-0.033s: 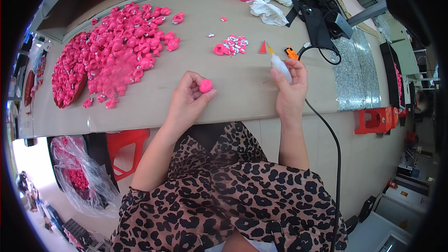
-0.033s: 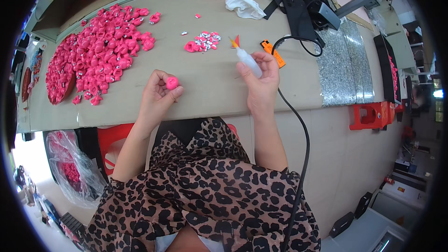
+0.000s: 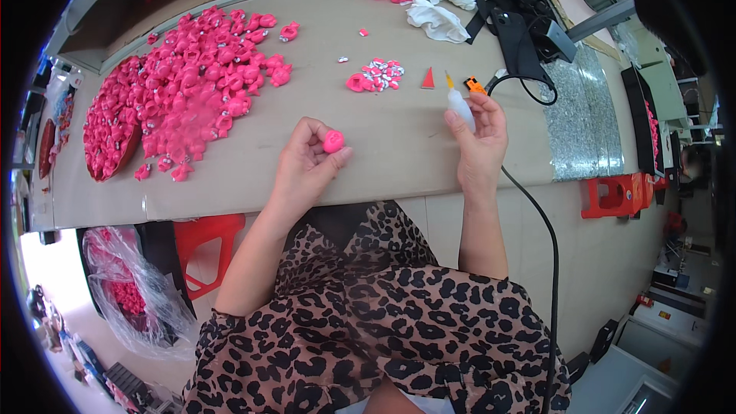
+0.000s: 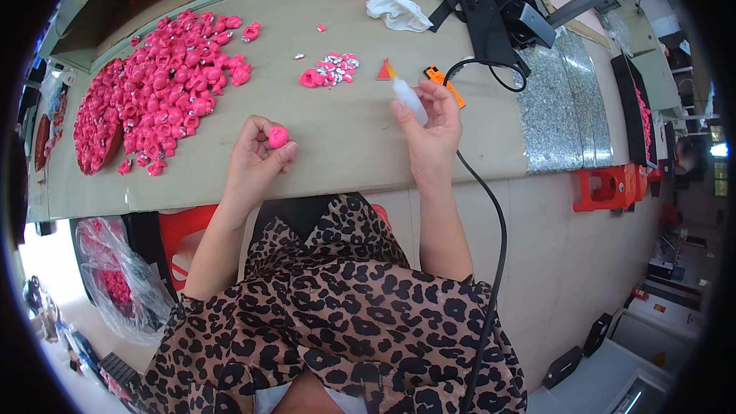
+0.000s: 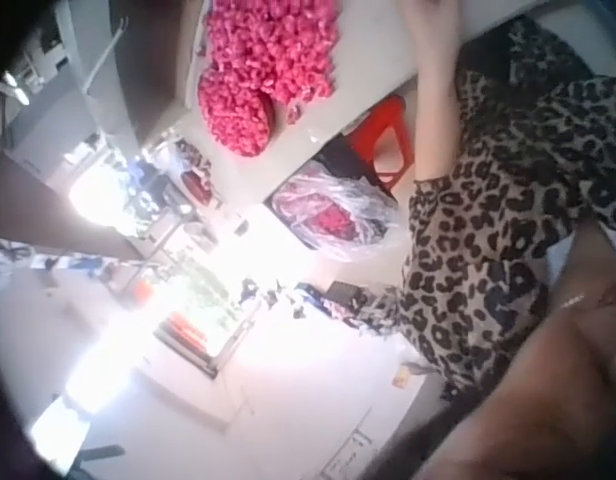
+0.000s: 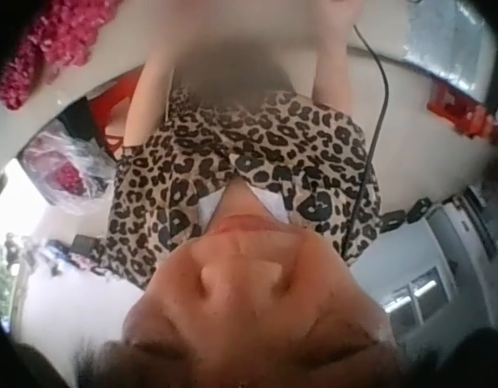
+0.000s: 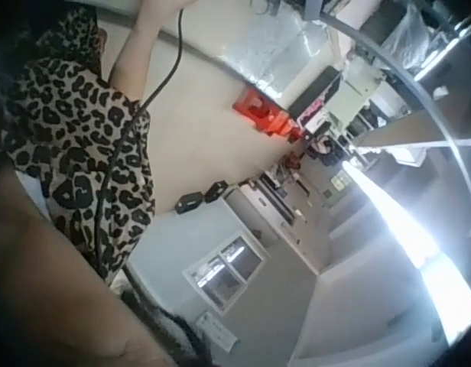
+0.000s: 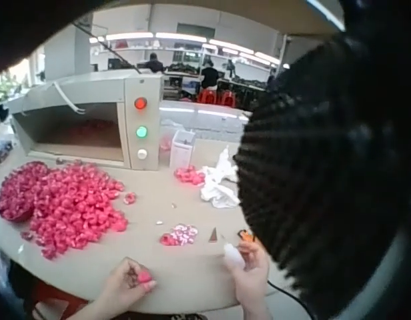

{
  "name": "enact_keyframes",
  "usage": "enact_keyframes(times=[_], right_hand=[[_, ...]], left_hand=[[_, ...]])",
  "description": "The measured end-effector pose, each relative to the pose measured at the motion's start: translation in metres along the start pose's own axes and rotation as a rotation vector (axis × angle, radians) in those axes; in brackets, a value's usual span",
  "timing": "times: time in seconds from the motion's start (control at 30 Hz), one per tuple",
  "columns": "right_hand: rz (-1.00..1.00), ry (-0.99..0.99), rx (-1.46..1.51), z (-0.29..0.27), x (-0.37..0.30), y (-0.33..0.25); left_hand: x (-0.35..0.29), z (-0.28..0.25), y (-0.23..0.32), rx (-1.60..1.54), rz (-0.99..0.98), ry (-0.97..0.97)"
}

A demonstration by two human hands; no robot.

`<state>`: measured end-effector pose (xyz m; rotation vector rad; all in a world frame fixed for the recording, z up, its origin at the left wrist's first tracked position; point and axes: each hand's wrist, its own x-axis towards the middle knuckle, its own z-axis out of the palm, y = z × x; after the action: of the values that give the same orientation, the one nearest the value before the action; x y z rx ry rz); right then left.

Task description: The person assembles small pink plastic toy parts by applying glue from a bottle and attaching white toy details by hand.

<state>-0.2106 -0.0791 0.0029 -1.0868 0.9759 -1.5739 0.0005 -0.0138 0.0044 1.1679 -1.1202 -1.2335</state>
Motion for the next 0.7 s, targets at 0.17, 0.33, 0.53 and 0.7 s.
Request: enact_keyframes(times=[0.17, 0.33, 0.53, 0.7], right_hand=[[-0.048, 0.015, -0.442, -0.022, 0.006, 0.007], [-0.083, 0.061, -0.485, -0.023, 0.000, 0.008], [-0.235, 0.128, -0.691, -0.015, -0.015, -0.004], [-0.533, 0.226, -0.876, 0.003, -0.041, -0.022]], left_hand=[[0.004, 0.007, 0.004, -0.291, -0.073, -0.070], [0.005, 0.011, 0.002, -0.359, -0.061, -0.090], [0.003, 0.009, -0.002, -0.400, -0.036, -0.109], [0.002, 0.008, 0.000, -0.386, -0.084, -0.120]])
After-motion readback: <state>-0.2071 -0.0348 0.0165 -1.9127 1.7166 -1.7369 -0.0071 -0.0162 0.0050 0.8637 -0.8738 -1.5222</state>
